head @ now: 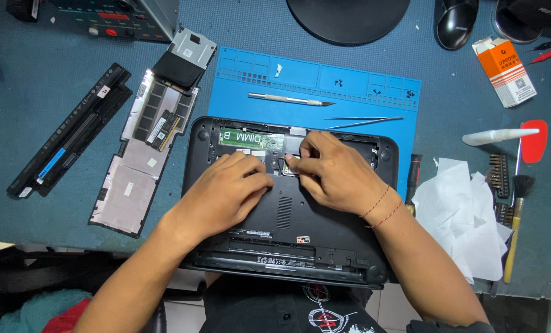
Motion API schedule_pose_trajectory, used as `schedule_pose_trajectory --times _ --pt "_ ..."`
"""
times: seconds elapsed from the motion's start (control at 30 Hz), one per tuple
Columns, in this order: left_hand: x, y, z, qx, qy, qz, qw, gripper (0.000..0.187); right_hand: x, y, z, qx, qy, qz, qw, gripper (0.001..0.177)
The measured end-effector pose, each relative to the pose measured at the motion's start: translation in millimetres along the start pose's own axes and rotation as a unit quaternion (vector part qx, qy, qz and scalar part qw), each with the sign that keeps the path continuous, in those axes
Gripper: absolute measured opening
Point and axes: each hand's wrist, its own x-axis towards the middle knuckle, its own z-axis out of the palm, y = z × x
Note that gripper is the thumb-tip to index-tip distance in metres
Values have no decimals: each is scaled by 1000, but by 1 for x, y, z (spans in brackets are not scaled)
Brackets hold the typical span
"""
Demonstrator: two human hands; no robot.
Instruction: The person removes a small component from the underside of a laptop using tweezers, then places a new component into the slot. They secure the component with a screwdriver and tighten the screw.
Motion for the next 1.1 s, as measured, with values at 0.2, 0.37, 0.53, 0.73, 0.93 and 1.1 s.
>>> schedule_pose_trajectory --times 0.2,0.37,0.53,0.73,0.93,1.1 --pt "6 7 7 21 -31 49 998 3 5 5 4 69 20 23 997 11" --pt "8 2 16 47 -29 52 997 7 5 3 2 77 24 33 996 11" --pt "9 5 15 45 -40 49 997 8 1 -1 -11 102 34 37 994 18" --pt "11 1 24 -5 26 29 999 13 -12 23 -26 88 119 38 988 21" --pt "18 13 24 -85 46 19 995 10 -48 61 -46 5 140 138 981 18" --pt "34 34 44 -140 -18 56 988 5 -65 52 -65 42 -5 206 978 11"
